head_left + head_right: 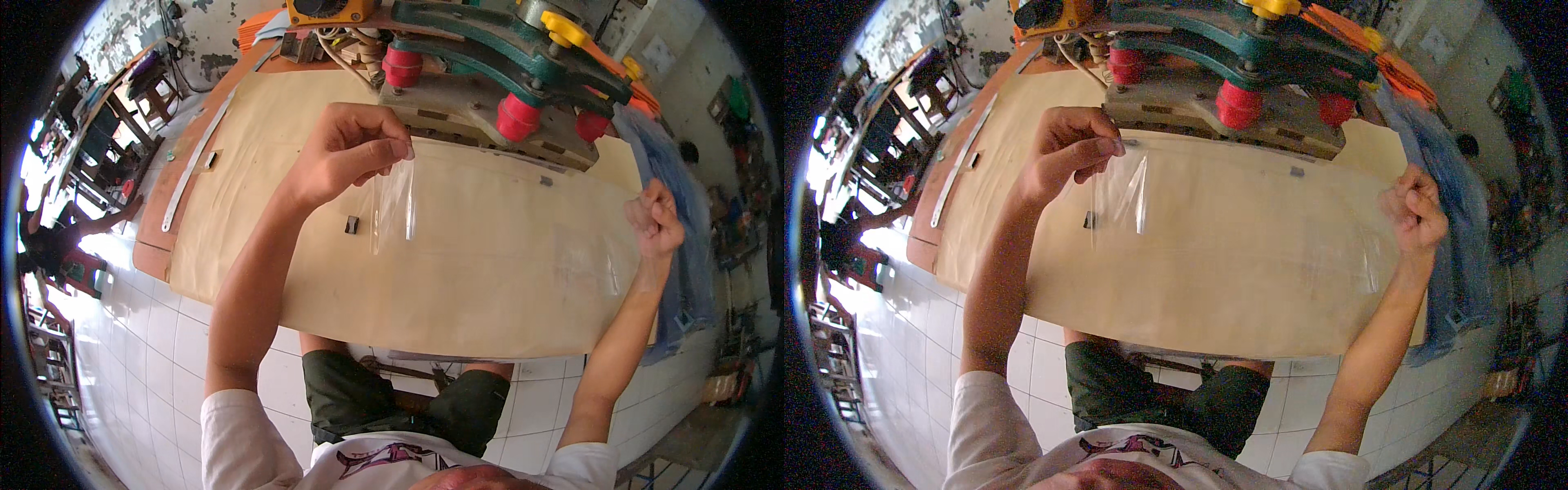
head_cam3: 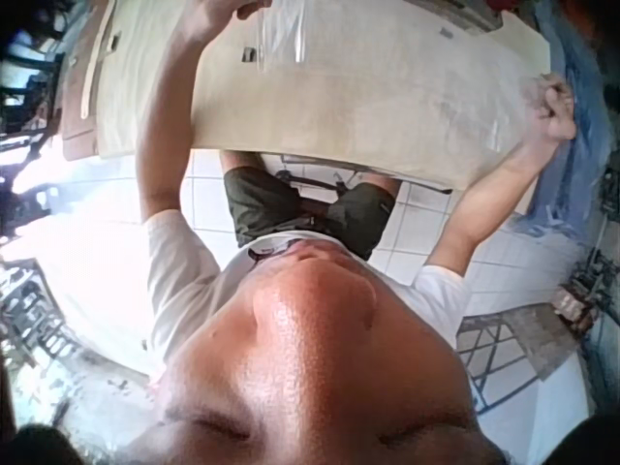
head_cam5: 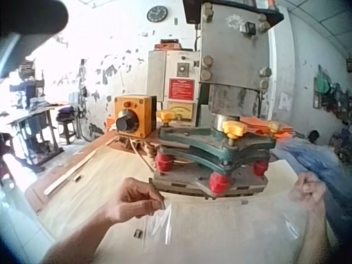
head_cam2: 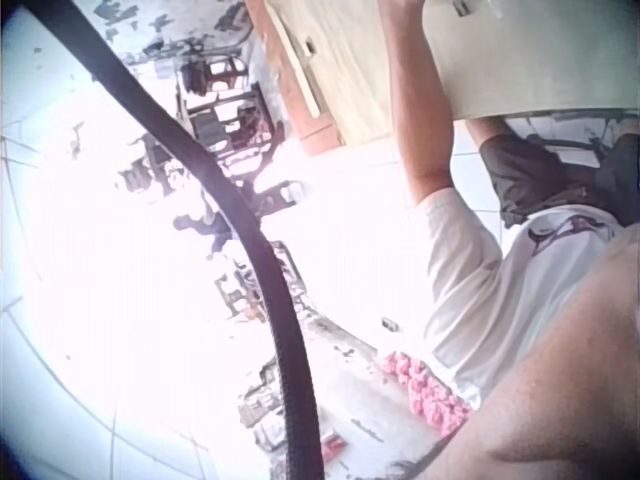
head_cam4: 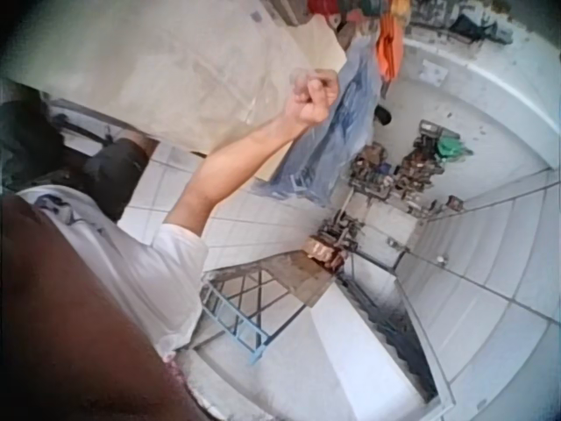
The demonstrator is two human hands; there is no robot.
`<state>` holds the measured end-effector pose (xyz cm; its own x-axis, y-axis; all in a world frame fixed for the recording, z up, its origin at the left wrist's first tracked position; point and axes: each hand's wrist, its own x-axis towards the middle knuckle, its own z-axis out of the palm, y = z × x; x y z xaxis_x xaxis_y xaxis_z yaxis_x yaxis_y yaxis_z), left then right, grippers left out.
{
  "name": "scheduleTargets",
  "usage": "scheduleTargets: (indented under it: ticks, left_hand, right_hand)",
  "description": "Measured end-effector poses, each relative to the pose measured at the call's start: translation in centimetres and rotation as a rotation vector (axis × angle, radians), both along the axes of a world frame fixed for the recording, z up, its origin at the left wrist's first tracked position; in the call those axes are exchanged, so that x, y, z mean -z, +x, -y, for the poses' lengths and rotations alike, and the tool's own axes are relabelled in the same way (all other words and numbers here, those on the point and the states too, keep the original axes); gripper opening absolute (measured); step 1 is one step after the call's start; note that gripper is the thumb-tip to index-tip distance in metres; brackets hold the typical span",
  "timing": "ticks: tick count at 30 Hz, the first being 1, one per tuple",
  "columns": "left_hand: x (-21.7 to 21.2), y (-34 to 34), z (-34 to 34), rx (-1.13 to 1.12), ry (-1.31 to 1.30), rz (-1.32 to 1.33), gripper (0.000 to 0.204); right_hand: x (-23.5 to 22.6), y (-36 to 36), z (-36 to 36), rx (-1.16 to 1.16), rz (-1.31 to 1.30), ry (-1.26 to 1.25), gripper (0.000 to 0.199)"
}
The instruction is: The person positions a plastic sheet under a heat sealing press, holds it in place on the work table, and opens the plastic bag by hand before smoothing it out.
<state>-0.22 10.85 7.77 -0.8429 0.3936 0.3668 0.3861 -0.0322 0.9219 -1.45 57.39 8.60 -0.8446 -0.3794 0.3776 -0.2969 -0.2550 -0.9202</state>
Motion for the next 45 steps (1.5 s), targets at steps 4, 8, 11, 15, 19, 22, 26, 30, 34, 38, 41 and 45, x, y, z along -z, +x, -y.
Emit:
scheduleTargets:
  ticks: [4, 8, 11, 15, 19, 22, 26, 30, 34, 38, 41, 45]
  left_hand:
    - [-0.2, 0.0, -0.1, -0.022, -0.039, -0.011, 0.013]
    - [-0.5, 0.2, -0.2, -0.015, -0.035, -0.029, 0.013]
    - [-0.6, 0.4, -0.2, -0.034, -0.044, -0.011, 0.012]
    - [-0.5, 0.3, -0.1, -0.017, -0.038, -0.011, 0.012]
    - [-0.4, 0.2, 0.0, -0.043, -0.033, -0.048, 0.011]
    - [-0.3, 0.2, 0.1, -0.054, -0.027, -0.063, 0.011]
    - [-0.3, 0.2, 0.2, -0.064, -0.026, -0.065, 0.011]
    - [0.1, -0.2, 0.1, -0.061, -0.011, -0.093, 0.012]
    - [0.5, -0.5, -0.1, -0.089, -0.036, -0.173, 0.009]
    - [0.4, -0.3, -0.8, -0.136, -0.05, -0.177, 0.016]
    - [0.6, -0.3, -0.9, -0.185, -0.083, -0.176, 0.022]
    - [0.7, -0.4, -1.2, -0.274, -0.19, -0.288, 0.024]
  right_hand:
    - [-0.3, 0.1, 0.0, -0.014, 0.008, -0.038, 0.02]
    - [-0.2, 0.1, 0.0, -0.021, 0.007, -0.031, 0.02]
    - [-0.2, 0.2, 0.1, -0.019, -0.001, -0.039, 0.02]
    - [-0.3, 0.2, 0.0, -0.022, -0.003, -0.036, 0.019]
    - [-0.2, 0.3, -0.4, -0.013, -0.024, -0.016, 0.021]
    - [-0.2, 0.3, -0.5, -0.005, -0.006, -0.009, 0.021]
    - [-0.3, 0.4, 0.1, 0.022, -0.009, 0.009, 0.022]
    - [-0.4, 0.5, 0.2, 0.013, -0.009, -0.004, 0.022]
    - [-0.3, 0.5, 0.3, 0.023, -0.006, -0.014, 0.023]
    - [-0.4, 0.4, 0.2, -0.001, -0.03, -0.011, 0.022]
    - [-0.4, 0.5, 0.3, -0.01, -0.031, -0.005, 0.021]
    - [-0.4, 0.6, 0.6, -0.012, -0.023, 0.01, 0.021]
